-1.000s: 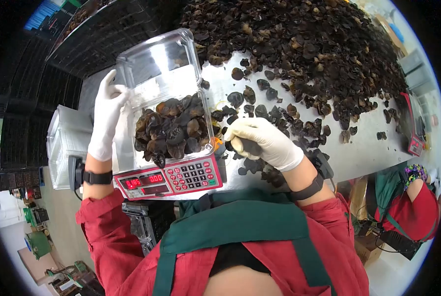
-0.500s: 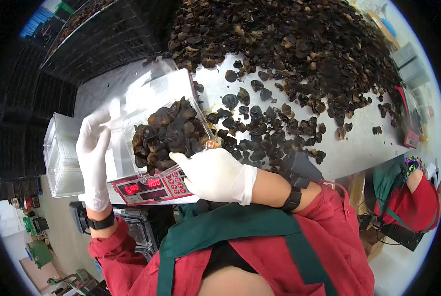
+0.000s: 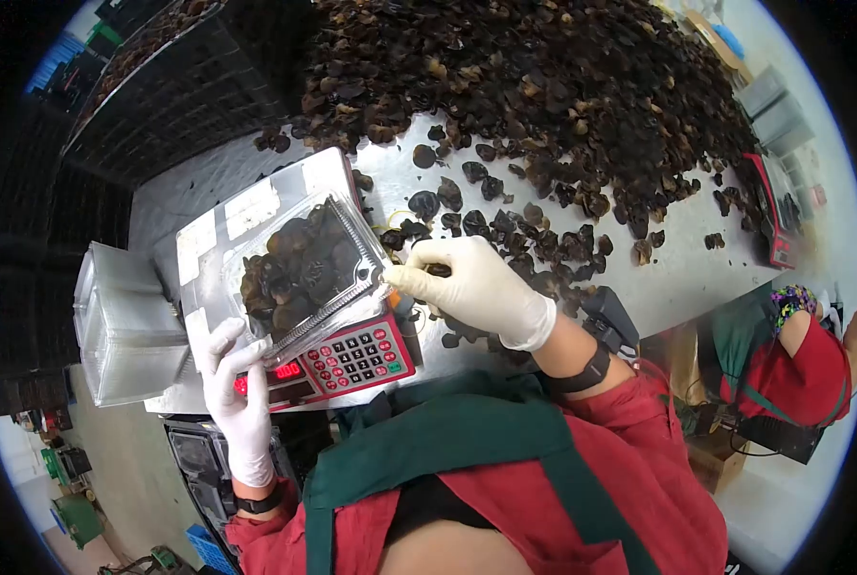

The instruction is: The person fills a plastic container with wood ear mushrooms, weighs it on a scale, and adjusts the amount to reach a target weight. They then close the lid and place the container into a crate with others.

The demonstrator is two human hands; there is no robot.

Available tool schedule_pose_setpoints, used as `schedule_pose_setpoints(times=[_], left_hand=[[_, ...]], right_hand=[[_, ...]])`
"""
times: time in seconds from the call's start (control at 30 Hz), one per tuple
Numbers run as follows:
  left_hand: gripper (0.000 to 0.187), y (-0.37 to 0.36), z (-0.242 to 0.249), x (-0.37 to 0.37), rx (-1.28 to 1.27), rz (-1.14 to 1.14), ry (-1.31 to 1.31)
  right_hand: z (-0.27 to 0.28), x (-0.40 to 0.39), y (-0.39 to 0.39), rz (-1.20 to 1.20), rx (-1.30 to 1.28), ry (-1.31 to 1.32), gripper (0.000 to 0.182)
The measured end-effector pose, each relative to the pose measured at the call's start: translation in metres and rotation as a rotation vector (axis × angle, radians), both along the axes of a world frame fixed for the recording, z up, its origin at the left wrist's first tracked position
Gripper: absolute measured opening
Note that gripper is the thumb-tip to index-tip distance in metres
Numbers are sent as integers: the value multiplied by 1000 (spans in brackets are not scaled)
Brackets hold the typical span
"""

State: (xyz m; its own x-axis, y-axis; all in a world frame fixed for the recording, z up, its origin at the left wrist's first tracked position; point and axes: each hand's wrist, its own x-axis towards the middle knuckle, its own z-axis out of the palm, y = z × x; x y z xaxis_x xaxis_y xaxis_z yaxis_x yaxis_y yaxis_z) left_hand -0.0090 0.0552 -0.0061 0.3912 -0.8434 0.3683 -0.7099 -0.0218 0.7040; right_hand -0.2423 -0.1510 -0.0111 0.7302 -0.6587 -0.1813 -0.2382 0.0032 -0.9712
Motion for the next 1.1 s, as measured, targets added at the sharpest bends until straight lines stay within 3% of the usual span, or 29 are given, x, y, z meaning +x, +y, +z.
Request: schedule_pose_setpoints(times=[0.13,0.23,0.33,0.53,0.63,0.77,0.83,0.87,0.93,0.97,1.0,1.1], left_hand=[[33,-2,-12,-7,-23,159,56],[52,-5,-11,0,92,263,301],[59,-14,5,4,231,183,870],[60,2,3,-32,64,224,1019],[61,24,-4,-56,-58,201,1171],[65,72,-29,-67,-193,240,1172],[68,97,-43,-66,-298,384,1112],[69,109,-45,-65,-475,259,1172],[70,122,-28,-73,-704,306,1286],[71,132,-35,-71,-684,487,1263],[63,137,-33,-68,-816,540,1252],[46,215,-42,-44,-979,707,1236]], right_hand=[[-6,19,-10,109,50,136,30],[-6,23,-16,204,339,9,27],[-9,23,-16,183,311,-12,26],[-10,3,7,-4,271,-10,25],[-19,-12,16,63,183,-49,22],[-6,5,42,241,108,-67,23],[-3,21,50,447,18,-55,16],[-1,31,55,558,-7,-39,11],[6,58,82,773,-184,-180,9],[14,71,93,915,-209,-168,11],[14,82,107,989,-246,-272,11],[14,87,124,1160,-149,-129,14]])
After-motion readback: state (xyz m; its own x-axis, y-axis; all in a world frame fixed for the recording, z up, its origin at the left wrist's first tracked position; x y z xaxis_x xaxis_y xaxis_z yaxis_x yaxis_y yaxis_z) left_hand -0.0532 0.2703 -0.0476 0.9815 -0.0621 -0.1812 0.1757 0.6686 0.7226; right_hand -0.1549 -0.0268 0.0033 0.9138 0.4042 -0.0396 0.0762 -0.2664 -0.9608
